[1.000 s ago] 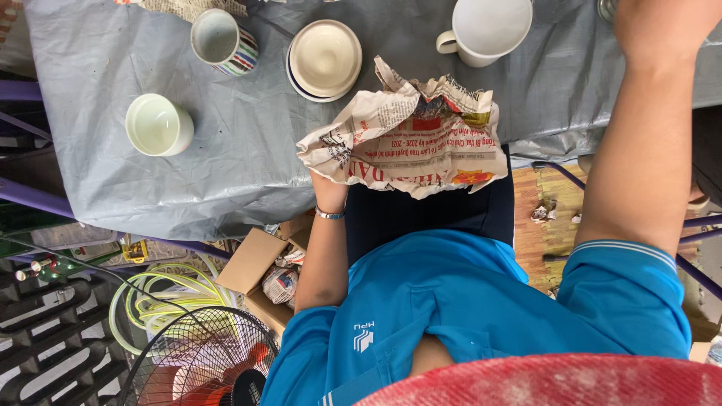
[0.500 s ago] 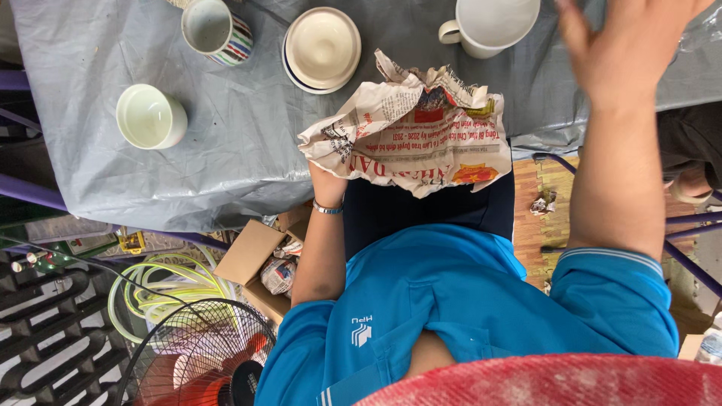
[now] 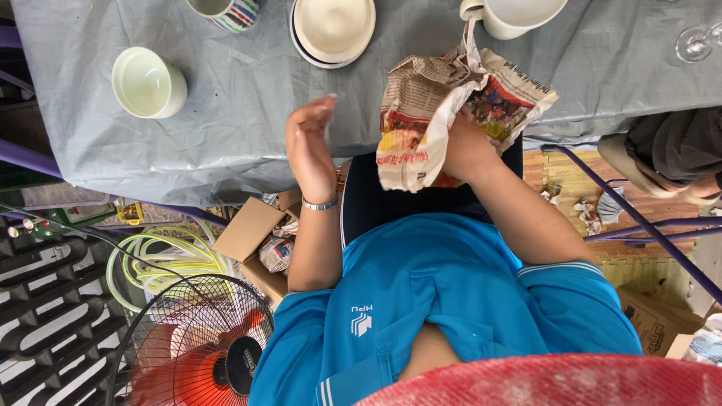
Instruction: The person repeatedly unfolds and refolds newspaper sheets on a table, smoothing the creases with both hands. The person handles several newspaper sheets one at a time, unfolding them fully and then folding them back into smaller rectangles.
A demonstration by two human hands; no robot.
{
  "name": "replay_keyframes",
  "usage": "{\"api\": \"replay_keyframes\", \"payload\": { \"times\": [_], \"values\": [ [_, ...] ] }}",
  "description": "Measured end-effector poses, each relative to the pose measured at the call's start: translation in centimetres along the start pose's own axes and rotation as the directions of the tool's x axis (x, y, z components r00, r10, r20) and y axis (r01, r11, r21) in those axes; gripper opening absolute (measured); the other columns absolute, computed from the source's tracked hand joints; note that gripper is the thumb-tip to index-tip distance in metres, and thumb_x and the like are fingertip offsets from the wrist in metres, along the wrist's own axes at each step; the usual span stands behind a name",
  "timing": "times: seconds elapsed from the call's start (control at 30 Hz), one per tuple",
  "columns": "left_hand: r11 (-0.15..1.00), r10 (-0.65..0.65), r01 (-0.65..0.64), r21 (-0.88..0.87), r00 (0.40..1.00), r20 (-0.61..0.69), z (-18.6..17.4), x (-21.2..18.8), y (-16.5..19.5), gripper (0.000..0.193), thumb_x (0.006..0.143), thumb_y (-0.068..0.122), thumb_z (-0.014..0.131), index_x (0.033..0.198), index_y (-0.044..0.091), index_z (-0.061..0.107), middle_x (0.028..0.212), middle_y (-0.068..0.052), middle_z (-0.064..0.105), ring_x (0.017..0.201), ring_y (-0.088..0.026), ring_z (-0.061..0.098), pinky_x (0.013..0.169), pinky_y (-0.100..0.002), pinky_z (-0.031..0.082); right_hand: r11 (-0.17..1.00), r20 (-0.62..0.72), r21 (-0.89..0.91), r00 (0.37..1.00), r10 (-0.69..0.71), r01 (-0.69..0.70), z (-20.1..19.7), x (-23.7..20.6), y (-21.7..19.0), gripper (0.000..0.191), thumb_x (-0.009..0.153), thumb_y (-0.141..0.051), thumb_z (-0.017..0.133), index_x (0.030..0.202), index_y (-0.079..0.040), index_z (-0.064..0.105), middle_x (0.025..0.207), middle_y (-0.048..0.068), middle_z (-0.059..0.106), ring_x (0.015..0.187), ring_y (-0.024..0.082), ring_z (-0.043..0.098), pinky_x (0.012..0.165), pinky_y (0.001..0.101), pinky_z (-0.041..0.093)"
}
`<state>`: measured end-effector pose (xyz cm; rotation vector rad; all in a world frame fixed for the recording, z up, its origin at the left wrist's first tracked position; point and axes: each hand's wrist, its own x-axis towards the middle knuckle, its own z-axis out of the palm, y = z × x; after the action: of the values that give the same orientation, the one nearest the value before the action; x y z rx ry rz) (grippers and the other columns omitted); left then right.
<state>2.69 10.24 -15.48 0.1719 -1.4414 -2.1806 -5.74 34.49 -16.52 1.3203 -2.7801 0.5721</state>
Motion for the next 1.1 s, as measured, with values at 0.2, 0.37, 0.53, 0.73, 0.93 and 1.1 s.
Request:
{"api": "replay_keyframes", "payload": {
  "times": [0.2,0.37,0.53,0.73,0.93,1.1],
  "values": [
    [0.759,0.422,-0.632,0.159,0.663,0.618,5.4,-2.6,7.5,0.016,0.094,0.017,0.061,0.099,0.005,0.07,0.093,-0.009,0.074,0.088,-0.03,0.074,0.078,-0.041,0.058,0.989,0.253,-0.149,0.967,0.027,0.011,-0.6,1.4,-1.9,0.068,0.068,-0.045,0.082,0.13,-0.021,0.066,0.14,0.007,0.06,0.139,0.04,0.045,0.115,0.0559,0.025],
    [0.478,0.021,-0.691,0.543,0.627,0.779,12.5,-4.0,3.8,0.039,0.093,0.028,0.072,0.125,0.006,0.067,0.13,-0.014,0.065,0.129,-0.034,0.061,0.11,-0.049,0.049,0.998,0.165,-0.009,0.984,-0.062,0.064,-0.7,2.1,-2.7,0.068,0.068,-0.039,0.08,0.13,-0.014,0.065,0.138,0.014,0.059,0.13,0.041,0.049,0.108,0.053,0.031],
    [0.157,-0.04,-0.607,0.779,0.785,0.619,8.0,1.1,-2.7,0.048,0.105,0.037,0.067,0.144,0.009,0.06,0.162,-0.014,0.041,0.153,-0.035,0.037,0.128,-0.054,0.029,0.987,0.238,0.163,0.971,-0.026,-0.014,-1.3,1.2,-0.5,0.061,0.082,-0.025,0.076,0.136,-0.004,0.058,0.143,0.016,0.055,0.132,0.038,0.051,0.112,0.0485,0.038],
    [-0.041,0.026,-0.542,0.839,0.839,0.543,3.7,0.5,-3.0,0.059,0.103,0.048,0.07,0.157,0.035,0.049,0.171,-0.011,0.024,0.158,-0.038,0.022,0.127,-0.066,0.014,0.9,0.033,0.416,0.991,0.126,-0.128,-2.5,-0.1,1.4,0.052,0.097,-0.016,0.068,0.147,-0.007,0.057,0.165,0.015,0.044,0.118,0.036,0.057,0.107,0.0449,0.046],
    [-0.026,-0.051,-0.411,0.911,0.911,0.409,1.3,0.7,-3.3,0.084,0.091,0.059,0.076,0.161,0.033,0.038,0.168,-0.019,0.023,0.155,-0.047,0.021,0.122,-0.071,0.013,0.979,-0.181,-0.1,0.971,0.157,-0.177,-2.5,-1.5,0.4,0.06,0.096,-0.029,0.08,0.151,-0.015,0.062,0.165,0.012,0.045,0.14,0.032,0.048,0.113,0.0484,0.033],
    [-0.029,-0.043,-0.361,0.932,0.932,0.36,1.8,-0.4,-1.2,0.089,0.092,0.062,0.075,0.161,0.021,0.038,0.168,-0.02,0.024,0.155,-0.047,0.021,0.12,-0.072,0.01,0.974,-0.087,-0.113,0.978,0.189,-0.198,-3.4,-2.9,0.5,0.062,0.094,-0.038,0.078,0.151,-0.021,0.062,0.166,0.007,0.046,0.151,0.032,0.039,0.118,0.0528,0.027]
  ]
}}
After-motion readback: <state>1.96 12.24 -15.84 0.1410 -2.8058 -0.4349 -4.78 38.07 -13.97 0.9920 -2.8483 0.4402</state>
